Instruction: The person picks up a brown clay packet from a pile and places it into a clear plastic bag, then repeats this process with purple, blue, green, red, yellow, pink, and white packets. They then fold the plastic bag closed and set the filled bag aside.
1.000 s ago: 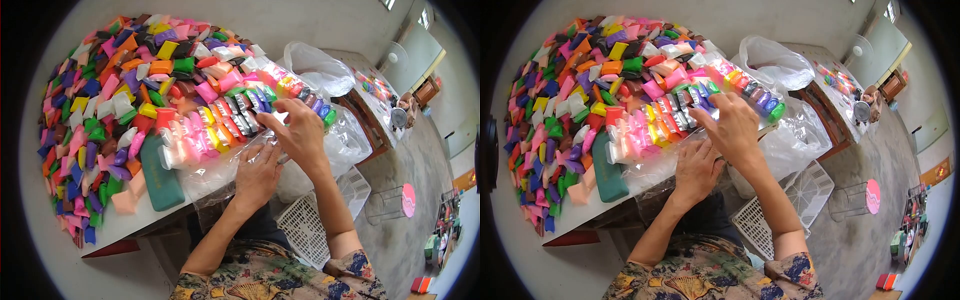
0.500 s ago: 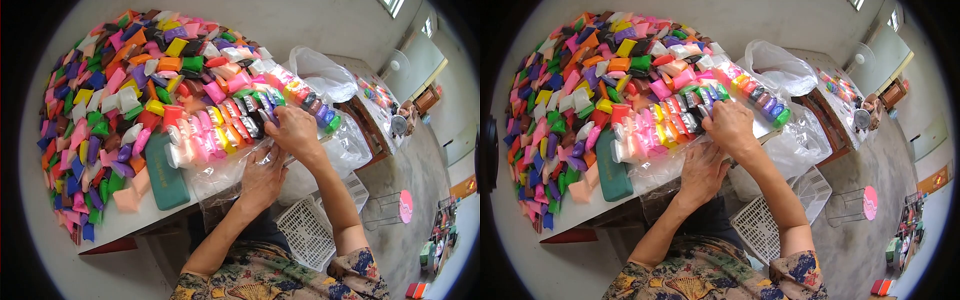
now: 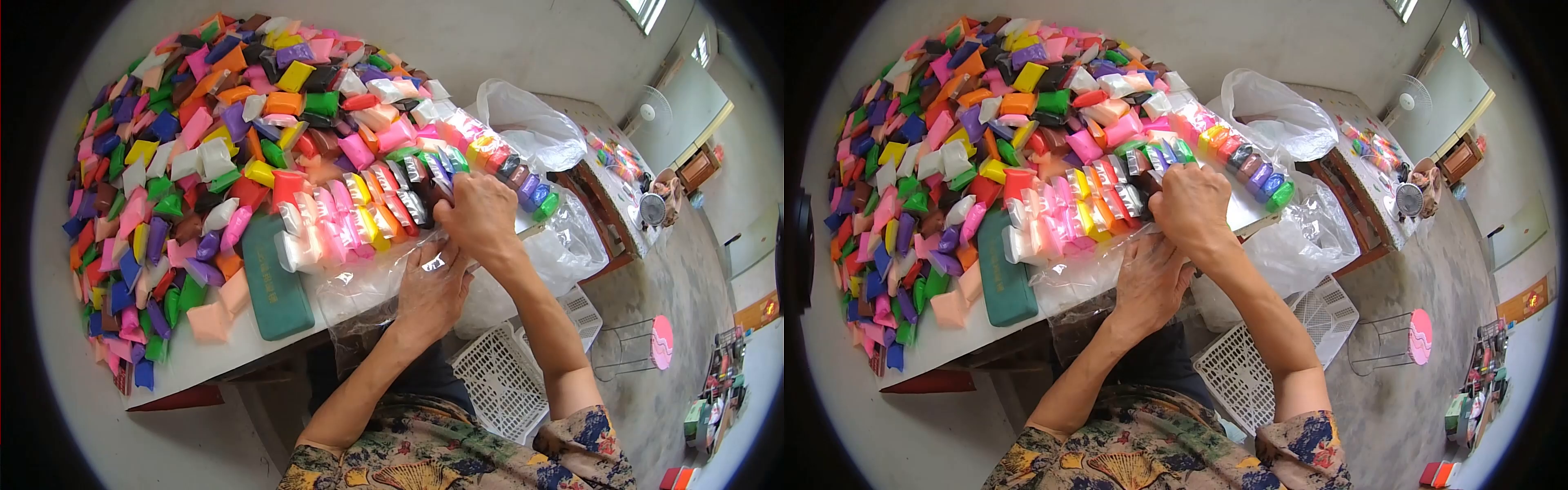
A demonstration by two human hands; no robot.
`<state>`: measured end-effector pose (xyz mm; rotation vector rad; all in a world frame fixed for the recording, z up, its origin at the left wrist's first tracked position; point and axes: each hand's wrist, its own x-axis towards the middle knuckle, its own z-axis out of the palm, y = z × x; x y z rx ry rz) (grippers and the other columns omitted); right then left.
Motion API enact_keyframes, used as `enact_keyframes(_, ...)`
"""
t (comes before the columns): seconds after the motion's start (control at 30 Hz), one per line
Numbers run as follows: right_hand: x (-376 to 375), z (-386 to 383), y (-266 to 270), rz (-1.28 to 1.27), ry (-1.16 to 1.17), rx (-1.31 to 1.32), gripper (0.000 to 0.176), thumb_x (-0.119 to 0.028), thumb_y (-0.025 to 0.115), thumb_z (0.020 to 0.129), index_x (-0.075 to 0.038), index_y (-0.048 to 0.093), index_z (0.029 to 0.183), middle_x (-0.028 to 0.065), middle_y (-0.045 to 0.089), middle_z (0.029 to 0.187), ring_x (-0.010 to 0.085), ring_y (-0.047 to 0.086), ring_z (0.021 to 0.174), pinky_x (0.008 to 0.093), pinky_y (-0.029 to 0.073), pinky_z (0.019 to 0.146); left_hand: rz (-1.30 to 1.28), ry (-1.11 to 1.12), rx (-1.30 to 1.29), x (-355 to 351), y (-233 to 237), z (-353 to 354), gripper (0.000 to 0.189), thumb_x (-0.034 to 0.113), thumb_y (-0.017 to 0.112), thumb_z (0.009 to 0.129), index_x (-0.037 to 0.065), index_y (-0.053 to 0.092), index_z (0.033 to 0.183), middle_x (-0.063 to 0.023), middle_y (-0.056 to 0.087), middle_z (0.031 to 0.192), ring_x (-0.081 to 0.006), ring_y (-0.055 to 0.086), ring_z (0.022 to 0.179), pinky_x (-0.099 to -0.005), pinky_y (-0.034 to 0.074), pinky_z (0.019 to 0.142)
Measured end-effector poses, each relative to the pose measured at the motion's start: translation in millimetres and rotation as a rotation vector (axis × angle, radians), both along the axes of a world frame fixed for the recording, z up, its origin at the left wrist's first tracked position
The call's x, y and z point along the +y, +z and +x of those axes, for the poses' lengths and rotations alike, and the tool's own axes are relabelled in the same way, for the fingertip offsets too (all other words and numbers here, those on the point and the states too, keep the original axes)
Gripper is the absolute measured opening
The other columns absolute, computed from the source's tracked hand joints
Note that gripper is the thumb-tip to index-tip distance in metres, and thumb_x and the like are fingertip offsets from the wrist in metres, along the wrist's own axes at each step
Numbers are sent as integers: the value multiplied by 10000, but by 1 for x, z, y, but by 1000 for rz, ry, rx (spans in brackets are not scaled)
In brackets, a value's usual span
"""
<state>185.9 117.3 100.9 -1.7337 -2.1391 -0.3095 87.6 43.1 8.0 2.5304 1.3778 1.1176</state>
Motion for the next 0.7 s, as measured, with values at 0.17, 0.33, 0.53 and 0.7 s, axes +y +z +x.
enact_keyframes(0.17, -24, 7, 22, 168, 37, 217, 274, -258, 680, 775, 3, 701, 857, 181, 705, 867, 336, 694, 837, 443, 540, 763, 23, 12, -42, 0, -1, 1, 495, 204, 663, 885, 66, 548, 1346, -94, 556, 1362, -306, 495, 1227, -478, 356, 1038)
enact_keyframes(0.33, -73, 50, 39, 341, 35, 636, 204, -142, 730, 773, -9, 724, 928, 113, 697, 796, 237, 648, 688, 344, 494, 660, -20, 33, 39, 0, -2, 0, 553, 224, 618, 913, 66, 515, 1433, -96, 529, 1446, -294, 491, 1247, -469, 346, 1071)
enact_keyframes(0.53, -136, 66, -12, 95, 14, 935, 226, -132, 735, 796, -20, 726, 993, 17, 682, 802, 91, 581, 712, 260, 447, 639, -27, 32, 13, -1, 5, 1, 513, 132, 584, 872, 15, 566, 1371, -131, 589, 1383, -293, 503, 1260, -423, 334, 1086)
enact_keyframes(0.7, -123, 45, -43, 37, -31, 1058, 249, -114, 744, 812, 21, 710, 1017, 43, 696, 849, 100, 596, 720, 267, 478, 657, -18, 17, 14, -2, 9, -2, 521, 114, 608, 875, 45, 551, 1388, -116, 542, 1412, -316, 506, 1190, -469, 393, 1011)
